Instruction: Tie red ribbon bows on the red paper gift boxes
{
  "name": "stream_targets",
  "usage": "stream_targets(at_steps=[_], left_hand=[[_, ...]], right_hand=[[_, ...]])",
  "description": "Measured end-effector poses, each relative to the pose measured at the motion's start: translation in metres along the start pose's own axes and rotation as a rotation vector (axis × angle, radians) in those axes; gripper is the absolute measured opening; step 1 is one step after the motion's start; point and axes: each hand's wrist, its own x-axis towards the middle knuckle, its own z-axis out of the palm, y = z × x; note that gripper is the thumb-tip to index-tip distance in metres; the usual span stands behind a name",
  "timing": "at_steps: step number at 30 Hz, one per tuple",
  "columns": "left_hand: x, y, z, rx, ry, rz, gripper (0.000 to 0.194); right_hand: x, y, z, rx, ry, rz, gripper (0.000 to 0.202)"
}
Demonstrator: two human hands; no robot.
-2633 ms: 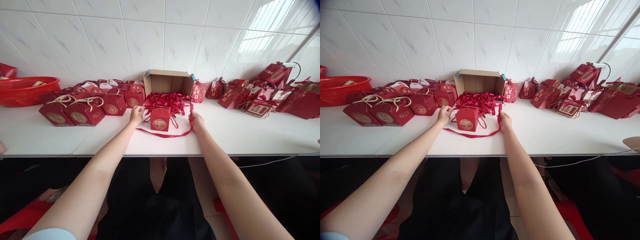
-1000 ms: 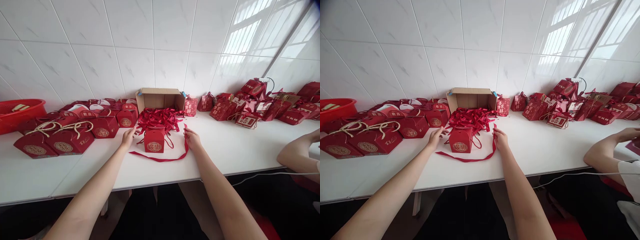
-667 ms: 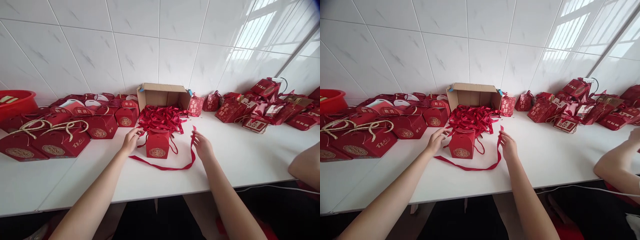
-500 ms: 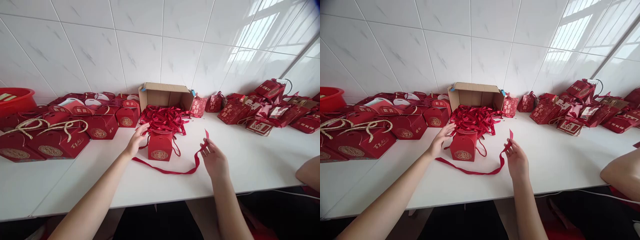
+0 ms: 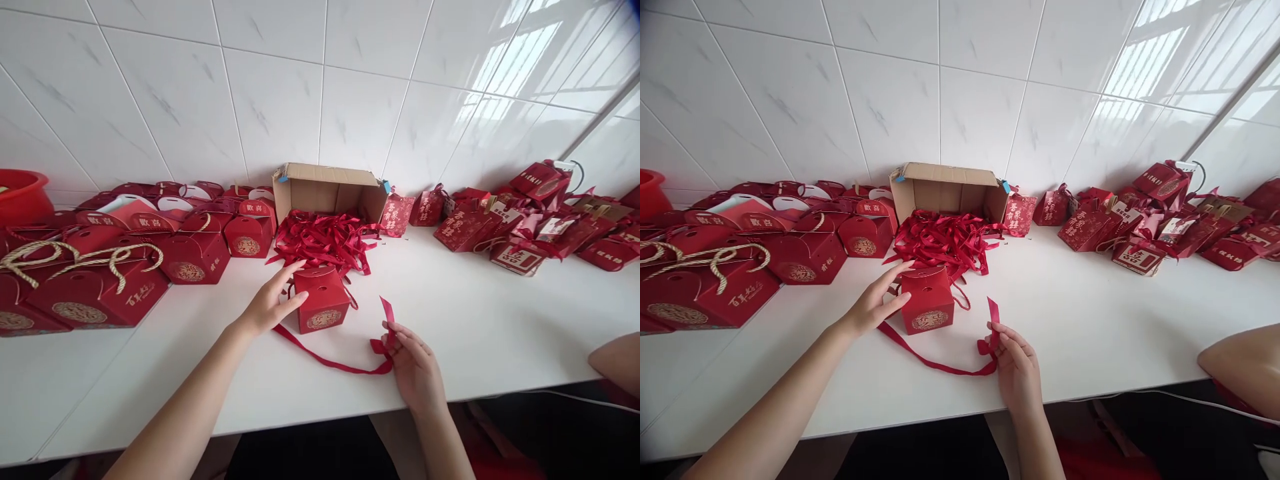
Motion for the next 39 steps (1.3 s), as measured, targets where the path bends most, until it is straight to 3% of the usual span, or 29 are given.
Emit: stream_targets(at_steps=[5,11,16,19,26,31,35,39], left_hand=[[-0.007,0.009,0.001,0.062,-0.015,-0.023,0.062],[-0.018,0.018,0.009,0.092,0.062,-0.13,0.075],[-0.018,0.029,0.01,0.161,-0.015,-0.025,0.049],[-0.019,0.034,0.009,0.194,-0.029,0.006,0.042],[-0.022,0.035,0.007,0.197,-0.018,0.065,0.038],[-0.024,0.036,0.006,0.213,-0.022,0.071,0.04],[-0.024,0.039,0.008,0.251,0.058,0.11,0.049],[-0.021,0.051,0.012,0.244,0.097,0.161,0.042]], right_hand=[[-0.004,0.005,-0.003,-0.034,0.068,-0.008,0.021],[-0.008,0.0,0.007,-0.114,-0.016,0.014,0.024],[-0.013,-0.009,0.035,-0.242,-0.203,-0.052,0.024],[-0.015,-0.011,0.052,-0.297,-0.279,-0.057,0.024],[-0.021,-0.018,0.07,-0.451,-0.189,0.017,0.033],[-0.023,-0.031,0.076,-0.577,-0.198,-0.048,0.033],[-0.021,-0.034,0.082,-0.567,-0.231,-0.06,0.031],[-0.019,-0.031,0.09,-0.561,-0.258,-0.05,0.031]])
